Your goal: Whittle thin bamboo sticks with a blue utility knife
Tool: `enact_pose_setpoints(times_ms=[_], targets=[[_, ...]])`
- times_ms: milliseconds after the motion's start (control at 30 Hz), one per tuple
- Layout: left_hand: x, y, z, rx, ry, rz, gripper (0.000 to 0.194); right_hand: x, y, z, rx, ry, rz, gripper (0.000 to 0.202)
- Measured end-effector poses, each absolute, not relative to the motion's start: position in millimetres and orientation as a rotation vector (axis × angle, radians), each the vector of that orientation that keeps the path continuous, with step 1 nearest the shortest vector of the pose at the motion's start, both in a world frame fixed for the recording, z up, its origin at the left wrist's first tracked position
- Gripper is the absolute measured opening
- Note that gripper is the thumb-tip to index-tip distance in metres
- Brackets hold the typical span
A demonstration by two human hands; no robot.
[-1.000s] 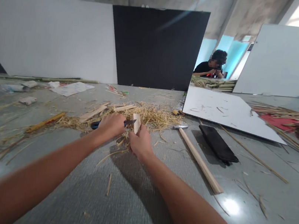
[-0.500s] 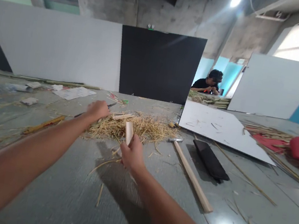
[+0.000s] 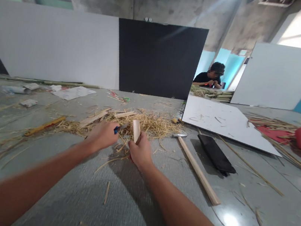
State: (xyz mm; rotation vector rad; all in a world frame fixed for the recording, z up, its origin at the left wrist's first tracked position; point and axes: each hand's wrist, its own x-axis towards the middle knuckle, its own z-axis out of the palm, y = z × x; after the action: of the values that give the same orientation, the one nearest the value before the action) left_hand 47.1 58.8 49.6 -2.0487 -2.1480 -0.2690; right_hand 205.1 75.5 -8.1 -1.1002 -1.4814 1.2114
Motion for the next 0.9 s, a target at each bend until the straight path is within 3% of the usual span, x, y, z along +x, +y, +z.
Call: enact_pose_setpoints(times_ms=[400,900], targets=[[69.0,46.7,51.2,-2.134,-2.046,-0.156,0.022,201.3,63.3,-1.4,-0.858,-1.345,1.678,0.021],[63.1,68.7,65.4,-2.022,-2.136,-0.118,0.03,200.1,58.4,8.5,-0.96,-1.254,1.712,0.023]])
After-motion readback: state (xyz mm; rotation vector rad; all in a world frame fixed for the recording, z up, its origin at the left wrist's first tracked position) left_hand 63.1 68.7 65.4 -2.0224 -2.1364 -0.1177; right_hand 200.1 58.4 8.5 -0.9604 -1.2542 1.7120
